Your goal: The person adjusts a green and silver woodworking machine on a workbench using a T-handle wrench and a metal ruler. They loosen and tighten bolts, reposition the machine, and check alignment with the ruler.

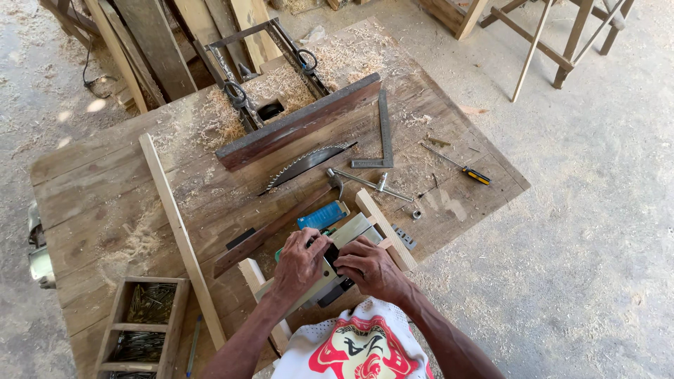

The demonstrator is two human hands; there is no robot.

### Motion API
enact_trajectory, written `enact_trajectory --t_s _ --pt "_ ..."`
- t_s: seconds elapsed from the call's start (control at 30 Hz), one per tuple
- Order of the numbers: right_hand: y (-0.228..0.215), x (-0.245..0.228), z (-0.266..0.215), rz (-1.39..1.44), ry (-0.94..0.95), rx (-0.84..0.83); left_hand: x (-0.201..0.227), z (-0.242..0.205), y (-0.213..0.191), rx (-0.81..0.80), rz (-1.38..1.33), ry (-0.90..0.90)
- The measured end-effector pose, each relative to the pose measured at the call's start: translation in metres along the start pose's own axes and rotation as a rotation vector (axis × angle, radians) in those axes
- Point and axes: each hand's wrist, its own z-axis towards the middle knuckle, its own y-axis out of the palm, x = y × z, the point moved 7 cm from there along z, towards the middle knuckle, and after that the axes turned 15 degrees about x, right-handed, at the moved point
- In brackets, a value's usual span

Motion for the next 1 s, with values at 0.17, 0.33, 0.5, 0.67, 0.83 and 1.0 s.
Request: enact_trajectory --t_s 0.17,0.33,0.5,0.67,0.83,1.0 --pt "0.004 0.005 -0.003 0.022 0.029 0.002 -0.001 -0.002 0.0 0.02 -0.001 -0.044" --pt "0.003 0.0 -0.003 -0.007 -0.036 0.018 -0.001 0.0 -0.002 0.025 -0.026 -0.021" --pt "0.005 0.001 -0.002 -0.026 0.025 0.005 -0.001 0.002 -0.006 0.035 -0.031 -0.061" --pt "0.002 0.0 0.0 0.053 0.018 0.001 0.005 0.003 -0.009 0.038 -0.049 0.015" --pt "-0.001 -0.005 0.0 0.048 -0.054 -0.022 0.002 0.002 -0.006 0.018 -0.034 -0.035" --pt "-0.001 -0.005 -0.001 0.022 -0.037 0.021 0.003 0.002 -0.006 0.062 -0.028 -0.038"
